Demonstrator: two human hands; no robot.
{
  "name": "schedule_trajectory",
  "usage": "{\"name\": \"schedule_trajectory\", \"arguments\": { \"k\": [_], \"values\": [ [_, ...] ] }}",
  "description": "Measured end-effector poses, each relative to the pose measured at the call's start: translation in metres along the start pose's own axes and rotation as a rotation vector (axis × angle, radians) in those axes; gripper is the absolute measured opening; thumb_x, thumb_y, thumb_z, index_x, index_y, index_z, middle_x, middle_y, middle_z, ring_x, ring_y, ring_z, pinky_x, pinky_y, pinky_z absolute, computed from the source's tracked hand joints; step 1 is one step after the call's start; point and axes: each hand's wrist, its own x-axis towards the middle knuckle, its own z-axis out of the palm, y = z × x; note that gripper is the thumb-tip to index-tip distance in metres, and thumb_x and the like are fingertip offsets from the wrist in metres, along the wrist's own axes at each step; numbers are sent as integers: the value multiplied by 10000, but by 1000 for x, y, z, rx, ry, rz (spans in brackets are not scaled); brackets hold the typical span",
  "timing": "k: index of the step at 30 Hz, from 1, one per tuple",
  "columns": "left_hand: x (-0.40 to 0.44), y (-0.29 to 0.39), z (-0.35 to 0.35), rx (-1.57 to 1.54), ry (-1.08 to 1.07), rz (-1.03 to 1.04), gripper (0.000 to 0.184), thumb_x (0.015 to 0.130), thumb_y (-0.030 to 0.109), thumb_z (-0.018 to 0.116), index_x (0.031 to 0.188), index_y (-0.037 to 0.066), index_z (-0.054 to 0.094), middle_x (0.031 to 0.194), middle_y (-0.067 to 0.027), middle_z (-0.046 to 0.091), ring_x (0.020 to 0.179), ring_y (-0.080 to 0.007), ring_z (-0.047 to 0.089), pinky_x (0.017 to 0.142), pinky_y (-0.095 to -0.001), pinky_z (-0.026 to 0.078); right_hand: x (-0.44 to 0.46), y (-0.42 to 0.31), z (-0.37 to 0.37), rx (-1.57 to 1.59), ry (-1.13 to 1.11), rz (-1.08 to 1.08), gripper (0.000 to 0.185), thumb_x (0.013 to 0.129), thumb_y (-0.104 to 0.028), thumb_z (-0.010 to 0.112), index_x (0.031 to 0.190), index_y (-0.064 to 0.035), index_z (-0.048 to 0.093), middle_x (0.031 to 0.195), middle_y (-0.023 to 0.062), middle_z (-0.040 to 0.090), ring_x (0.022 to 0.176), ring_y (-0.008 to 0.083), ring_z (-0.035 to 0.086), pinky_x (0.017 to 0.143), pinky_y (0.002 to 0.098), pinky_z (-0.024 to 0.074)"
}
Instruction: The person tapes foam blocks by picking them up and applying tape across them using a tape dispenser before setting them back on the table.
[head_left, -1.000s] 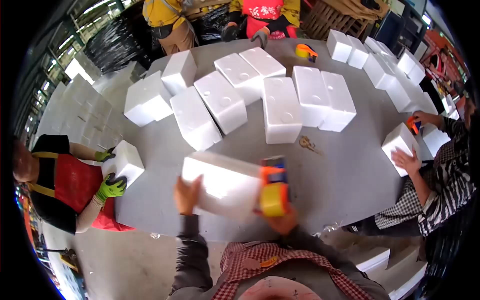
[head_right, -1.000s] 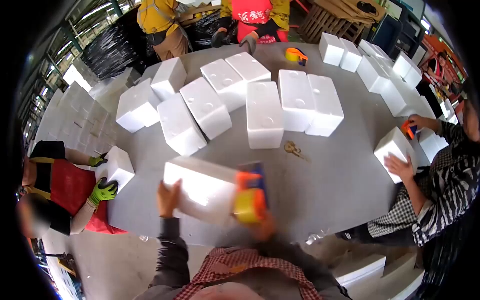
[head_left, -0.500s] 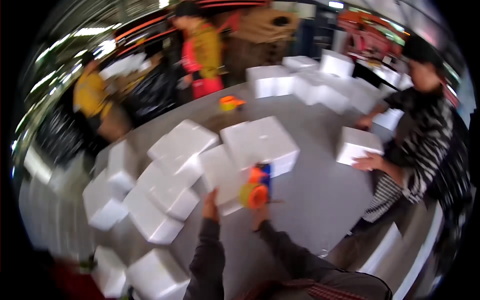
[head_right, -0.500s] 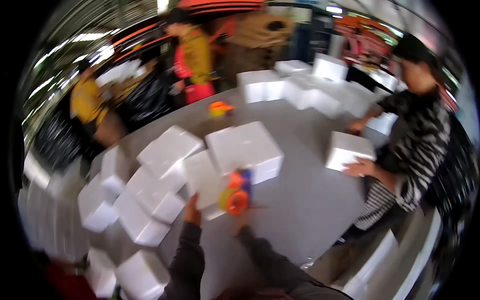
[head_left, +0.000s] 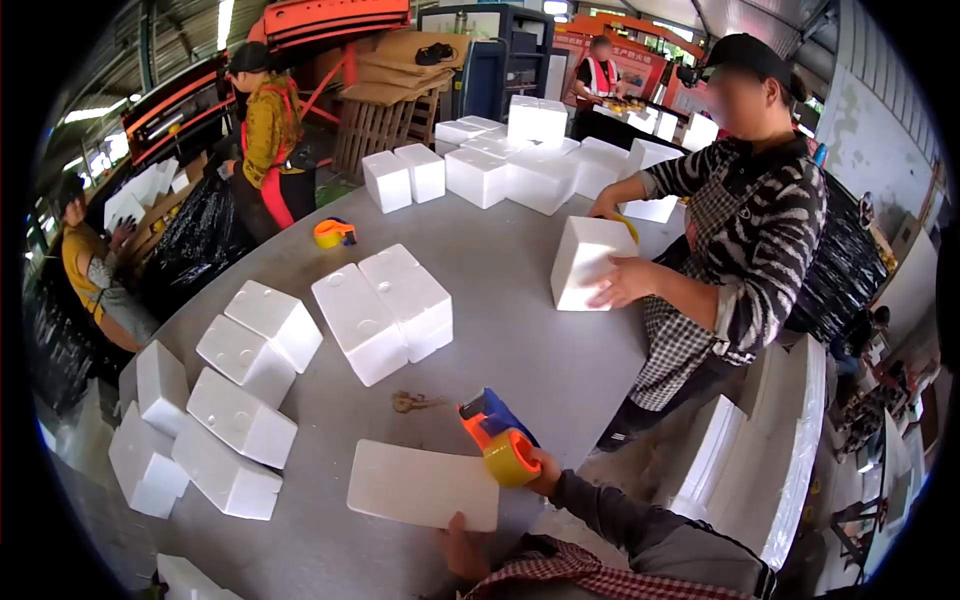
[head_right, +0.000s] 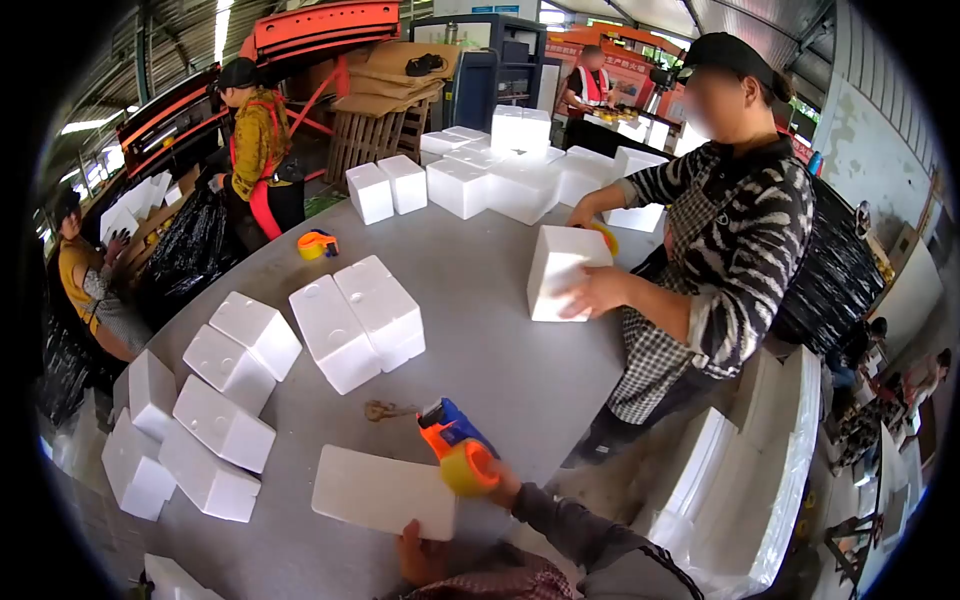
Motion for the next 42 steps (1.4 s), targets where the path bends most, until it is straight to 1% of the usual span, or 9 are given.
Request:
{"name": "schedule_trajectory", "arguments": {
  "k": [6, 9, 12, 17, 21, 23, 25, 30, 42],
  "values": [
    [-4, -15, 3, 32, 190, 17, 383, 799, 323, 594, 1112, 164, 440, 1052, -30, 499, 956, -169, 496, 775, -392, 450, 6, 4, -16, 62, -87, -21, 514, 828, -324, 464, 1203, 26, 443, 1197, 136, 520, 1083, 253, 509, 957, 373, 372],
    [30, -6, -63, 71, -319, -178, 251, 861, 302, 534, 1031, 122, 495, 972, -46, 538, 925, -158, 505, 771, -371, 445, -7, -19, 25, 115, -74, -46, 458, 833, -240, 441, 1202, 31, 443, 1197, 130, 519, 1085, 239, 508, 958, 361, 372],
    [39, 6, -85, 875, -1097, 341, 135, 898, 203, 471, 862, 76, 502, 917, -37, 542, 794, -166, 489, 637, -320, 428, -5, -35, 31, 16, -48, -173, 419, 840, -170, 415, 1206, 33, 440, 1204, 124, 514, 1089, 224, 505, 959, 349, 373],
    [-30, 79, -40, 228, -420, -36, 197, 919, 217, 451, 842, 49, 519, 771, -29, 550, 651, -138, 526, 601, -292, 440, 11, -44, 86, -110, -104, -371, 305, 858, -146, 449, 1104, 22, 512, 1096, 96, 567, 1014, 213, 538, 913, 326, 405],
    [-38, 107, 16, 156, -421, 302, 177, 912, 161, 479, 816, 27, 542, 682, -41, 558, 571, -141, 508, 560, -253, 414, 14, -31, 155, 66, -335, -331, 258, 824, -69, 557, 1075, -17, 528, 1053, 70, 582, 1007, 182, 539, 894, 317, 417],
    [-31, 115, 28, 177, -444, 588, 148, 900, 144, 499, 898, 13, 567, 724, -55, 601, 610, -139, 555, 568, -234, 432, 16, -21, 172, -646, -164, -609, 196, 763, 8, 591, 958, -9, 581, 927, 81, 615, 898, 220, 578, 797, 307, 450],
    [-30, 127, 39, 152, -405, 626, 141, 893, 131, 510, 936, 12, 572, 746, -63, 615, 635, -139, 575, 578, -226, 441, 24, -3, 155, -936, -131, -733, 193, 792, -39, 572, 981, -7, 568, 923, 101, 609, 885, 212, 577, 790, 304, 448],
    [-26, 145, 44, 149, -370, 697, 158, 880, 99, 524, 1003, 13, 575, 784, -72, 636, 684, -138, 607, 605, -210, 458, 20, -23, 152, -351, -178, 41, 452, 829, -142, 537, 1249, -45, 400, 1039, 78, 563, 987, 183, 519, 877, 276, 397],
    [-29, 120, 69, 137, -357, 707, 128, 889, 104, 502, 971, 28, 564, 817, -77, 609, 670, -130, 581, 557, -212, 436, -13, -71, 171, -1088, -348, -339, 548, 816, -266, 522, 1297, -75, 344, 1087, 204, 548, 990, 325, 546, 853, 352, 416]
  ]
}}
